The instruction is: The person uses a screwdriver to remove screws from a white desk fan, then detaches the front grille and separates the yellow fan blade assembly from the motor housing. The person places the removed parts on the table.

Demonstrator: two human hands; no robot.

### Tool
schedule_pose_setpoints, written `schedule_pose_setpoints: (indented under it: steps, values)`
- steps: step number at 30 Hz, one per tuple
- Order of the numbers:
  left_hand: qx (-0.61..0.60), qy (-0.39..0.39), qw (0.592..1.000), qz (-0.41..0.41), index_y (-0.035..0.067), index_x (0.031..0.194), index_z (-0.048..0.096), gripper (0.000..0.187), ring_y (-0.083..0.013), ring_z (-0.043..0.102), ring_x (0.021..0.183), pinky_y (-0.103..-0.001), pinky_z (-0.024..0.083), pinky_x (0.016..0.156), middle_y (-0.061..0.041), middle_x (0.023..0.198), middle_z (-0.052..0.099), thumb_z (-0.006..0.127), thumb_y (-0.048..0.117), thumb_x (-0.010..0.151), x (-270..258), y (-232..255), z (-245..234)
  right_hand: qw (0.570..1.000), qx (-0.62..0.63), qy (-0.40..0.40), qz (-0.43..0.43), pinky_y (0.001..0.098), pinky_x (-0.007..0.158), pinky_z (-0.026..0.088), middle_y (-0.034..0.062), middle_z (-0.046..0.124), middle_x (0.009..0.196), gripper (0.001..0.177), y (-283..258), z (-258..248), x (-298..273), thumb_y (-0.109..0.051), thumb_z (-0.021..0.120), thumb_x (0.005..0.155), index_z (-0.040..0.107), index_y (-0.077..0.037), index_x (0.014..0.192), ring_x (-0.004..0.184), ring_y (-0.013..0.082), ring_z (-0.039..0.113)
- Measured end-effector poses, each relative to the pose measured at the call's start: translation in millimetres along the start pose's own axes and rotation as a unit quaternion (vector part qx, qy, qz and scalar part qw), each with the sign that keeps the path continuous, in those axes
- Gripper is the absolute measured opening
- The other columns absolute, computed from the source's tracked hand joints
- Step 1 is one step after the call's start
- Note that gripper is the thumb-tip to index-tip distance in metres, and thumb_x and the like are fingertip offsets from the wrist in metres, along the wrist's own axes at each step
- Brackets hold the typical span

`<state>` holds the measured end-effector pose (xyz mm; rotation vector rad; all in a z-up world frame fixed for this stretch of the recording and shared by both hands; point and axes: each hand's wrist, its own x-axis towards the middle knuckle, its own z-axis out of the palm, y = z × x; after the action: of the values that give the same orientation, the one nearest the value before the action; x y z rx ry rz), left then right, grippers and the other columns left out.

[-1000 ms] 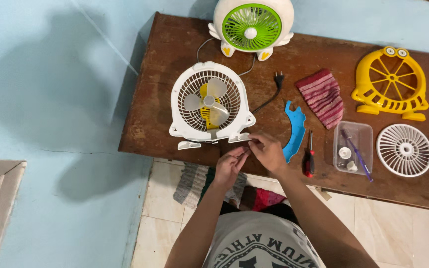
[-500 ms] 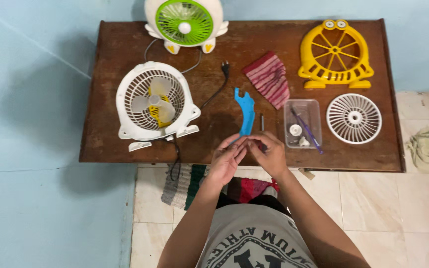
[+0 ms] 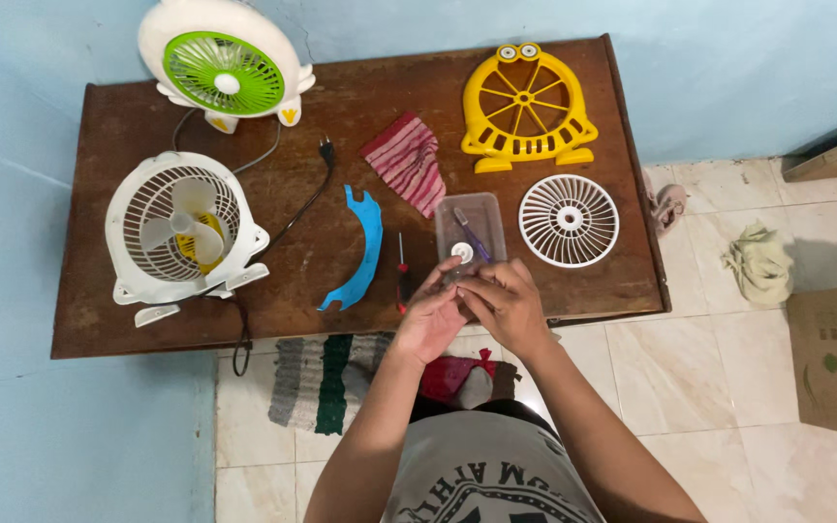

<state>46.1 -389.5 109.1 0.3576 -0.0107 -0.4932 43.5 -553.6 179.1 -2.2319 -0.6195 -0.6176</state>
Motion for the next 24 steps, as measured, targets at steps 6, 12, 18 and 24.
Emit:
schedule_pose_setpoints:
  steps: [6, 12, 18, 24]
  values:
    - [0.102, 0.106, 0.989, 0.002, 0.005, 0.125, 0.064, 0.025, -0.0193, 0.066, 0.110, -0.037, 0.054, 0.096, -0.008, 0.118, 0.068, 0.068, 0.015, 0.102, 18, -30, -16, 0.998, 0.017, -0.008, 0.054, 0.0401, 0.079, 0.050, 0.0085, 0.064, 0.096, 0.017, 29, -6, -14, -0.008, 0.079, 0.084, 0.077, -0.006, 0.100, 0.091, 0.0288, 0.060]
    - [0.290, 0.224, 0.931, -0.004, 0.002, 0.117, 0.069, 0.026, -0.0177, 0.074, 0.095, -0.031, 0.057, 0.082, -0.012, 0.109, 0.077, 0.068, 0.019, 0.097, 28, -18, -60, 0.989, 0.001, -0.023, 0.147, 0.0420, 0.081, 0.051, 0.0122, 0.067, 0.092, 0.011, 83, 37, -19, -0.010, 0.078, 0.086, 0.077, -0.007, 0.096, 0.094, 0.0317, 0.063]
    - [0.354, 0.291, 0.889, 0.017, 0.004, 0.118, 0.068, 0.024, -0.0161, 0.073, 0.092, -0.029, 0.058, 0.077, -0.011, 0.108, 0.077, 0.064, 0.016, 0.097, 19, -5, -104, 0.979, -0.031, -0.103, 0.174, 0.0452, 0.085, 0.053, 0.0159, 0.072, 0.096, 0.014, 127, 83, -23, -0.014, 0.076, 0.085, 0.078, -0.008, 0.097, 0.096, 0.0363, 0.066]
    - [0.388, 0.320, 0.862, 0.063, 0.004, 0.117, 0.069, 0.022, -0.0143, 0.073, 0.090, -0.027, 0.056, 0.074, -0.009, 0.106, 0.078, 0.064, 0.015, 0.098, 0, 7, -128, 0.983, -0.048, -0.098, 0.148, 0.0467, 0.087, 0.053, 0.0182, 0.072, 0.098, 0.014, 131, 92, -23, -0.012, 0.073, 0.088, 0.077, -0.006, 0.100, 0.096, 0.0391, 0.067]
